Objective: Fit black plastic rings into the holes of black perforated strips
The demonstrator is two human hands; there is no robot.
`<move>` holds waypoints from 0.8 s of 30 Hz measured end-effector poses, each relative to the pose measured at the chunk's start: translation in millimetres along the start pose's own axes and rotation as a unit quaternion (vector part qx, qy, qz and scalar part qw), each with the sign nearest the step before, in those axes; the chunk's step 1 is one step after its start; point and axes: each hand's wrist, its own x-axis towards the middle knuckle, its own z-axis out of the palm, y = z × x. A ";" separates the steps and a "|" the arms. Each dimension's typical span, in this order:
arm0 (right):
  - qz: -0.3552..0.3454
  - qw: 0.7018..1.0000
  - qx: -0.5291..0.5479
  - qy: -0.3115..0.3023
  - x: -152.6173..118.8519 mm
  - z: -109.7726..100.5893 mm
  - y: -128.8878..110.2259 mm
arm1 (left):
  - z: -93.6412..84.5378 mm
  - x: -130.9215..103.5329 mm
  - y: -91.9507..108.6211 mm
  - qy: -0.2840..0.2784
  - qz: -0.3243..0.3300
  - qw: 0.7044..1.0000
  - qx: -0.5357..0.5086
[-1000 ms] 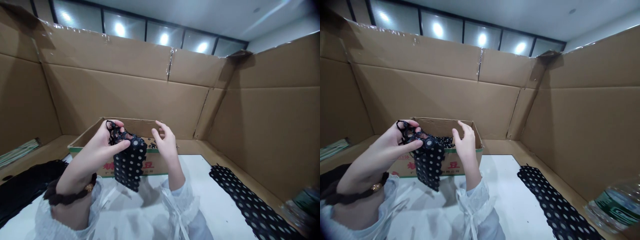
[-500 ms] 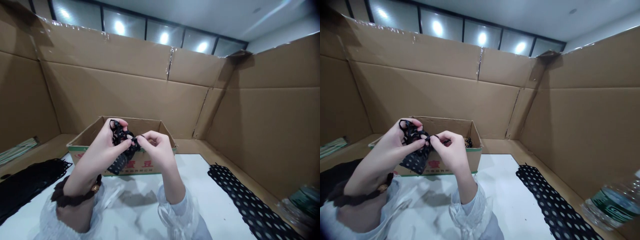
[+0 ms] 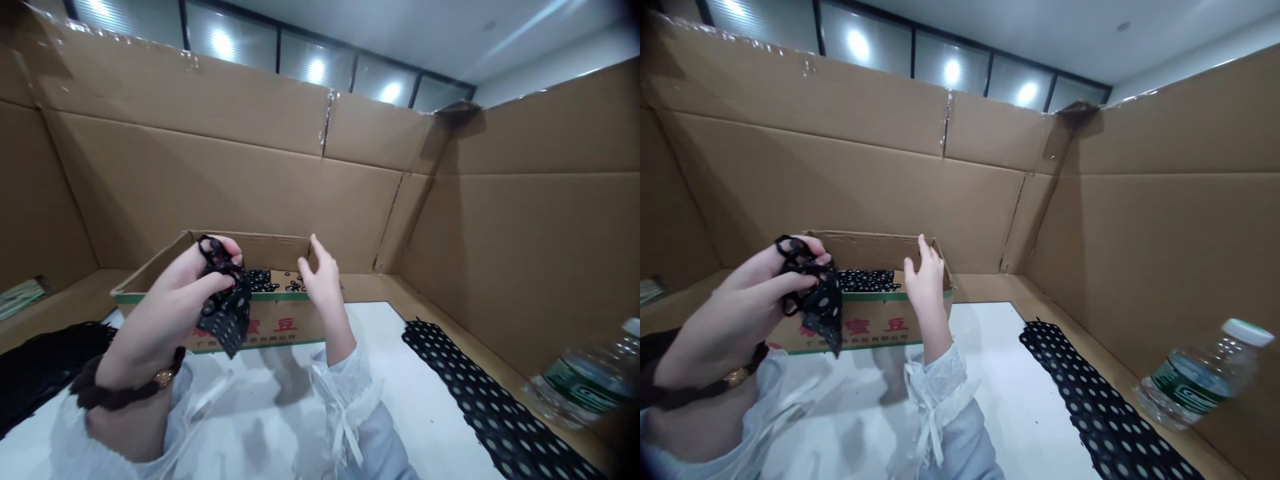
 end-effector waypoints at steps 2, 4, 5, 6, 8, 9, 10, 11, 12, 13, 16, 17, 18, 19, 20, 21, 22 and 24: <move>0.002 0.996 -0.017 -0.084 -1.5 6.4 -1.4 | 1.8 0.9 1.6 -0.019 -0.007 0.999 -0.030; -0.024 0.985 0.050 -0.164 -7.7 7.3 -13.1 | 1.9 1.9 3.6 -0.040 -0.014 0.998 -0.047; -0.043 0.971 0.104 -0.213 -11.9 6.7 -20.9 | 1.7 2.1 4.8 -0.051 -0.012 0.997 -0.052; -0.058 0.950 0.153 -0.265 -16.2 6.1 -28.8 | 1.6 2.1 6.2 -0.061 -0.008 0.997 -0.055; -0.074 0.914 0.213 -0.336 -23.8 5.4 -42.2 | 1.7 1.4 8.8 -0.078 -0.005 0.995 -0.061; -0.077 0.905 0.222 -0.353 -26.6 5.4 -46.9 | 1.9 0.9 9.8 -0.081 -0.005 0.995 -0.063; -0.078 0.905 0.220 -0.354 -28.7 5.2 -50.2 | 2.2 0.4 10.2 -0.081 -0.007 0.995 -0.059; -0.078 0.913 0.209 -0.342 -30.0 4.9 -52.3 | 2.4 0.2 10.1 -0.075 -0.006 0.996 -0.046; -0.080 0.924 0.193 -0.320 -30.7 4.1 -53.4 | 2.6 0.4 9.1 -0.066 -0.002 0.998 -0.022; -0.084 0.936 0.175 -0.292 -31.0 3.0 -54.0 | 2.8 1.1 7.4 -0.056 0.006 0.998 0.009; -0.105 0.959 0.137 -0.227 -30.8 -1.2 -53.9 | 3.3 5.6 -1.2 -0.048 0.043 0.992 0.108; -0.109 0.961 0.132 -0.218 -30.6 -2.3 -53.4 | 3.4 7.2 -4.3 -0.055 0.054 0.988 0.133; -0.108 0.963 0.130 -0.209 -30.5 -3.0 -52.7 | 3.5 8.6 -6.9 -0.064 0.060 0.984 0.153; -0.104 0.966 0.130 -0.199 -30.4 -3.3 -51.8 | 3.5 9.5 -8.8 -0.075 0.060 0.981 0.167; -0.096 0.968 0.131 -0.190 -30.3 -3.2 -50.7 | 3.6 9.9 -9.7 -0.086 0.053 0.980 0.173; -0.088 0.970 0.132 -0.186 -30.2 -2.7 -49.4 | 3.8 9.8 -9.7 -0.095 0.043 0.980 0.171; -0.081 0.971 0.129 -0.186 -30.1 -2.0 -48.1 | 4.2 9.3 -8.9 -0.098 0.036 0.981 0.162; -0.071 0.971 0.110 -0.199 -29.9 0.1 -45.5 | 5.3 7.9 -5.8 -0.091 0.034 0.986 0.137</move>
